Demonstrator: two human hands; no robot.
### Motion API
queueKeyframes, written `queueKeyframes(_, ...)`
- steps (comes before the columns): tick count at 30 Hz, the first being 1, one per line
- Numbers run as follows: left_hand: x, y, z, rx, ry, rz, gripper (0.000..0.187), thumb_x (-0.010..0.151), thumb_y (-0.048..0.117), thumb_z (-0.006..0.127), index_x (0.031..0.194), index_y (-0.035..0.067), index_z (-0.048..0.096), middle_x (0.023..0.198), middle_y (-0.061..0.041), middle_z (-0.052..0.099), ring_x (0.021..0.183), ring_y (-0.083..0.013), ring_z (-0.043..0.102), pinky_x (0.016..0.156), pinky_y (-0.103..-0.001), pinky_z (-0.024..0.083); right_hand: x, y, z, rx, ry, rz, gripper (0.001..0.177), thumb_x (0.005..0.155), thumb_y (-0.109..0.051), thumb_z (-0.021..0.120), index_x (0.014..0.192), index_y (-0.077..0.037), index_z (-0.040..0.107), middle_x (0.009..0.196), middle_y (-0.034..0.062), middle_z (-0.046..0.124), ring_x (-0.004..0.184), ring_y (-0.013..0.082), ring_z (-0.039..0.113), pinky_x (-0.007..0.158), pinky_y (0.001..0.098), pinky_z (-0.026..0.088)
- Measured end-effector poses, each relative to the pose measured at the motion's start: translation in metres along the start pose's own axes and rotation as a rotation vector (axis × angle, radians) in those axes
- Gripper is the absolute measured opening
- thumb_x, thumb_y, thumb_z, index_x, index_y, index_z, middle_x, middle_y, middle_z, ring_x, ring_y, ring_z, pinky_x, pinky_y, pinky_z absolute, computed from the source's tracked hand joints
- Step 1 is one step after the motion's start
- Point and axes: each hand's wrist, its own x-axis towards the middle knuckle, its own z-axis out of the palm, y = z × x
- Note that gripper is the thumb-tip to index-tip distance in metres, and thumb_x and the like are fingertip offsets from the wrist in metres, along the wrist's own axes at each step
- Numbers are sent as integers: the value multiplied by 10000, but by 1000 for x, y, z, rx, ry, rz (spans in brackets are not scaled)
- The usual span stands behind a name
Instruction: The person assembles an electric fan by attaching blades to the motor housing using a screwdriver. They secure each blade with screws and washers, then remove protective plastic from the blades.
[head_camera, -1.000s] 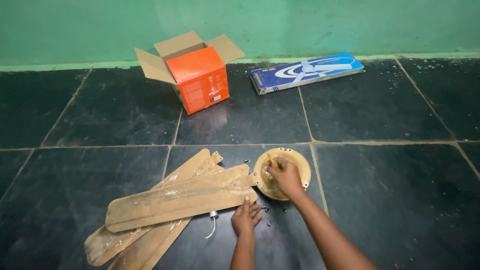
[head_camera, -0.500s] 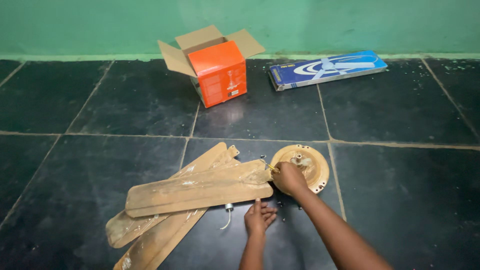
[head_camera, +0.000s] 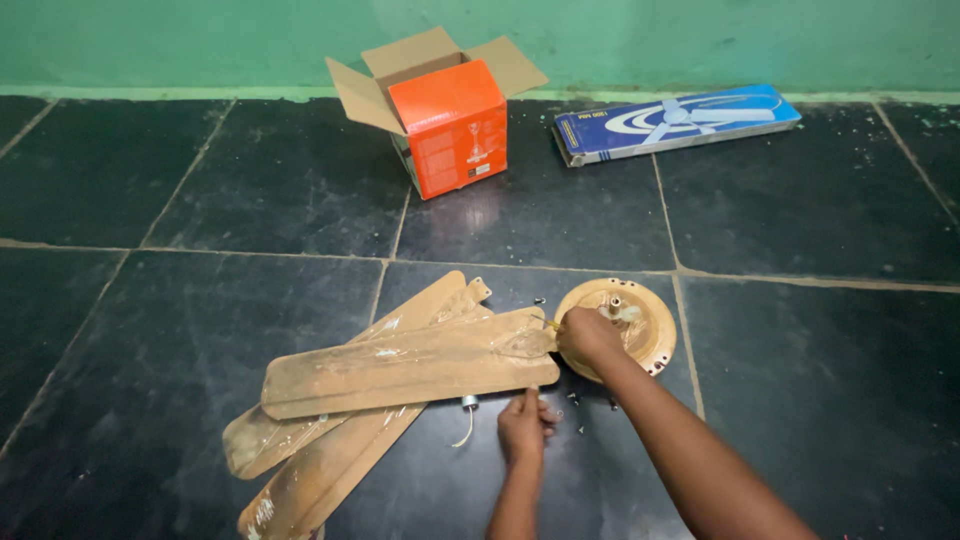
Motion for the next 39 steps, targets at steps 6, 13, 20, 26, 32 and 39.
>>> queueKeyframes(6,-23,45,11,182,210,328,331,945,313,669,762,37,670,609,-61,696,568,-138,672,585,-303,500,6,-7,-8,-114,-91,-20,238,847,-185,690,1010,-39,785,1121,217,731,1046,385,723,892,469,578)
queueKeyframes(13,-8,57,27,268,330,584,203,876,257,744,862,55,750,767,-84,759,700,-200,715,659,-345,538,6,-13,-13,-146,-149,28,265,855,-149,699,1076,-17,762,1197,214,714,1125,363,703,930,448,571)
queueKeyframes(20,4,61,39,392,163,555,153,823,159,768,969,120,789,974,-93,731,882,-283,712,830,-392,563,15,-12,-8,-213,-130,-24,271,864,-120,681,1116,-35,733,1206,210,702,1151,357,688,945,449,566)
queueKeyframes(26,6,68,47,676,232,645,253,749,86,812,995,147,813,1033,-76,727,1030,-310,586,959,-396,472,14,-14,-11,-241,-136,-18,278,826,-93,725,1099,-41,748,1194,197,718,1148,340,697,934,434,577)
queueKeyframes(32,5,78,58,735,251,552,241,731,152,842,963,218,826,1013,-19,729,1089,-273,583,1006,-409,437,13,-17,-12,-160,-144,20,369,819,-260,812,1108,-42,737,1195,189,709,1136,337,693,934,424,569)
queueKeyframes(39,7,77,58,794,272,547,221,747,172,826,960,230,821,1037,17,730,1144,-244,572,1034,-460,403,19,-11,7,-116,-71,15,263,869,-195,717,1085,-51,760,1153,183,731,1096,348,713,898,439,585)
